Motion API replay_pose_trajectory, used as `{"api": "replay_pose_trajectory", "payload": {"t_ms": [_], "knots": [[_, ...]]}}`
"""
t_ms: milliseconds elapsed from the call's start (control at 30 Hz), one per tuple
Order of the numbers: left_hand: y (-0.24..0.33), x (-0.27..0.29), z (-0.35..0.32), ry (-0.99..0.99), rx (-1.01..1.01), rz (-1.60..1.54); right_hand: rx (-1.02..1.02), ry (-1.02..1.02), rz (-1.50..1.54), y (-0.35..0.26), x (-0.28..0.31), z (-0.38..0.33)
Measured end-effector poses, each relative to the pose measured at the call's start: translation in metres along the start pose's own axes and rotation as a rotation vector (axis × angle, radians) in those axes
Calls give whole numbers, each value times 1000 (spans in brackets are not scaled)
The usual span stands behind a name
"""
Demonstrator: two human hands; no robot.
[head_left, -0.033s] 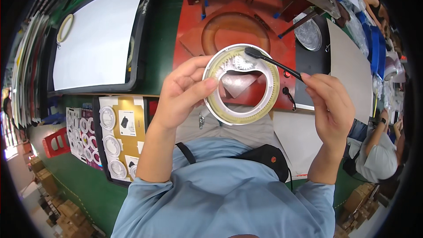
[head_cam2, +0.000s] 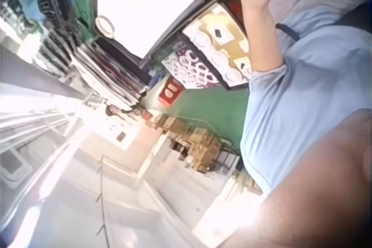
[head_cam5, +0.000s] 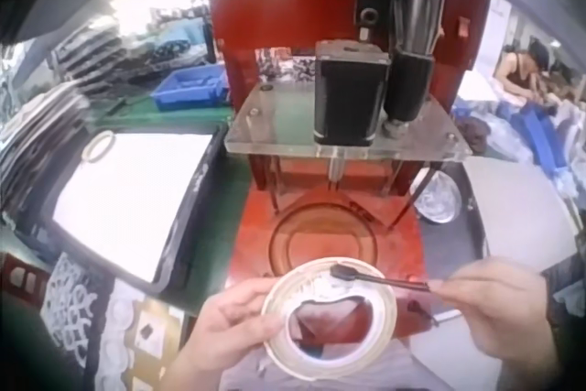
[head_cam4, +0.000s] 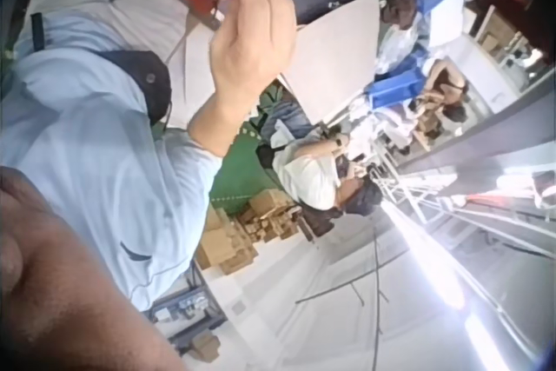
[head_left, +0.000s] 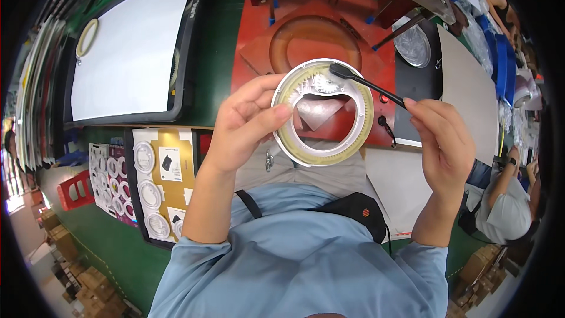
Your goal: Applying grease to a geared ring component using a brush at an assembly workstation.
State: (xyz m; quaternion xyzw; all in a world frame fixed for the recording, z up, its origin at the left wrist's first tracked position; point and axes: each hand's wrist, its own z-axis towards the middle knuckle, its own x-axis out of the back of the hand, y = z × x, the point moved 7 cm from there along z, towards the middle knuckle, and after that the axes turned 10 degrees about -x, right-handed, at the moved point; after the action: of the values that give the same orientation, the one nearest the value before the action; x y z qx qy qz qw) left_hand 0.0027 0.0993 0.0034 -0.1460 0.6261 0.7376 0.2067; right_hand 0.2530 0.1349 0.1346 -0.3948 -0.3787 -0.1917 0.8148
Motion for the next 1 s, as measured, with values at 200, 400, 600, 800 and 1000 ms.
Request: {"api": "replay_pose_trajectory", "payload": {"t_ms": [200, 400, 600, 800, 1000], "knots": [[1, 3, -1, 8, -21, 6, -33, 102, 54, 9, 21, -12], [2, -2, -1, -33, -37, -51, -444, 488, 213, 90, 43, -54], [1, 2, -1, -39, -10, -27, -629, 444, 286, 138, 9, -56], [5, 1, -2, -17, 17, -4, -595, 466, 226, 126, 15, -48], [7, -3, 1, -17, -34, 9, -537, 453, -206, 181, 4, -26]]}}
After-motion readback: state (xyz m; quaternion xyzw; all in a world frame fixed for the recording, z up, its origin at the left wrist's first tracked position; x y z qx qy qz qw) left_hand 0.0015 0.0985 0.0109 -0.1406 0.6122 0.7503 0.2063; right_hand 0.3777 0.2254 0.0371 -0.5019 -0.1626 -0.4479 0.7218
